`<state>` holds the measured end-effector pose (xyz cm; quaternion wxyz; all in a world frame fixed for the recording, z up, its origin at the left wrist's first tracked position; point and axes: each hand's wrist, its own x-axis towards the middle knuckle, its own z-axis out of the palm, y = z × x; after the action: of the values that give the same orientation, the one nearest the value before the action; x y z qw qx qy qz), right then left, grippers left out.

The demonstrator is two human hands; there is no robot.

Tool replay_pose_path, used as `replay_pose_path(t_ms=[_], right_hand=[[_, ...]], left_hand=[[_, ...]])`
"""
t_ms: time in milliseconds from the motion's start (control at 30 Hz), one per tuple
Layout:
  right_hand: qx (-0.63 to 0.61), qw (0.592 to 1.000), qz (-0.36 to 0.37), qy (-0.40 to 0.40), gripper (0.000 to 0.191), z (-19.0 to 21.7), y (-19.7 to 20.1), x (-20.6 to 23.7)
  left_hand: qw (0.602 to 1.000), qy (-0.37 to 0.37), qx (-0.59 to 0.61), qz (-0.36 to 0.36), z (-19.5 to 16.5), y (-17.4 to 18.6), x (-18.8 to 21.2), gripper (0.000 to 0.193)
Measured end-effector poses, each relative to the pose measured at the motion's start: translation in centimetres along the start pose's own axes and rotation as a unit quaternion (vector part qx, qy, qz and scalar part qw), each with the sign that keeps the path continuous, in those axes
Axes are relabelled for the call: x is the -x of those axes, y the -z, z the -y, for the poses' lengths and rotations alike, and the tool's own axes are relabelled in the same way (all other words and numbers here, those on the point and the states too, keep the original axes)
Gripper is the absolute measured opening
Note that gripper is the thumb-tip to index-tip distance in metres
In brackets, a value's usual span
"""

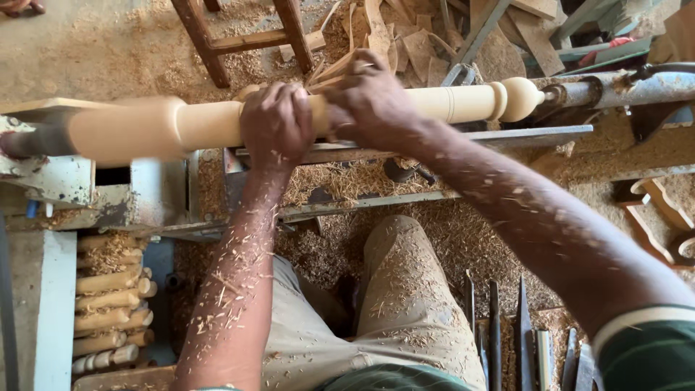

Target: The person shapes a piece of wood on a rotating lathe using a chisel and then smooths the surface with sandpaper.

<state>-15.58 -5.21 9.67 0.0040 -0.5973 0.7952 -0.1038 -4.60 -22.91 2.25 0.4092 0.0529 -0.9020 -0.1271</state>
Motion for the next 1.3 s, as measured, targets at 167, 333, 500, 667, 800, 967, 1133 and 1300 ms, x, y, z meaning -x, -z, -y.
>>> replay_pose_path(t_ms=[167, 333, 500, 667, 800, 967, 1133, 1300], right_hand=[[-0.045, 0.998, 0.034, -0.009, 0.048, -1.5, -0.1, 0.6], [-0.037, 0.998, -0.030, -0.029, 0.061, -7.2, 0.5, 7.2], [0.017, 0.998, -0.048, -0.026, 0.066, -13.1, 1.6, 13.6], [0.023, 0.999, -0.032, -0.031, 0.063, -15.7, 2.8, 16.1], [0.031, 0.999, -0.033, -0.002, 0.064, -15.8, 2.0, 15.0], [0.039, 0.998, -0.053, 0.022, 0.066, -15.9, 1.7, 15.5], [0.027, 0.999, -0.001, -0.033, 0.064, -15.7, 2.9, 15.9], [0.036, 0.997, -0.056, 0.045, 0.062, -12.2, 2.2, 11.6]], left_hand=[[1.000, -0.017, 0.019, 0.006, -1.3, 1.6, -0.4, 0.037], [0.999, -0.024, -0.005, 0.040, -1.7, 1.5, -0.8, 0.037], [0.999, -0.024, -0.006, 0.048, -1.4, 0.9, -0.5, 0.039], [0.998, -0.050, -0.036, 0.030, -0.9, 0.3, 0.0, 0.041], [0.998, -0.025, -0.038, 0.047, -0.7, -0.1, 0.4, 0.039], [0.997, -0.034, -0.050, 0.052, -0.1, -0.8, 0.9, 0.039], [0.995, -0.078, -0.049, -0.024, 1.0, -2.6, 1.4, 0.025], [0.994, -0.081, -0.058, -0.052, 1.4, -2.6, 0.8, 0.018]])
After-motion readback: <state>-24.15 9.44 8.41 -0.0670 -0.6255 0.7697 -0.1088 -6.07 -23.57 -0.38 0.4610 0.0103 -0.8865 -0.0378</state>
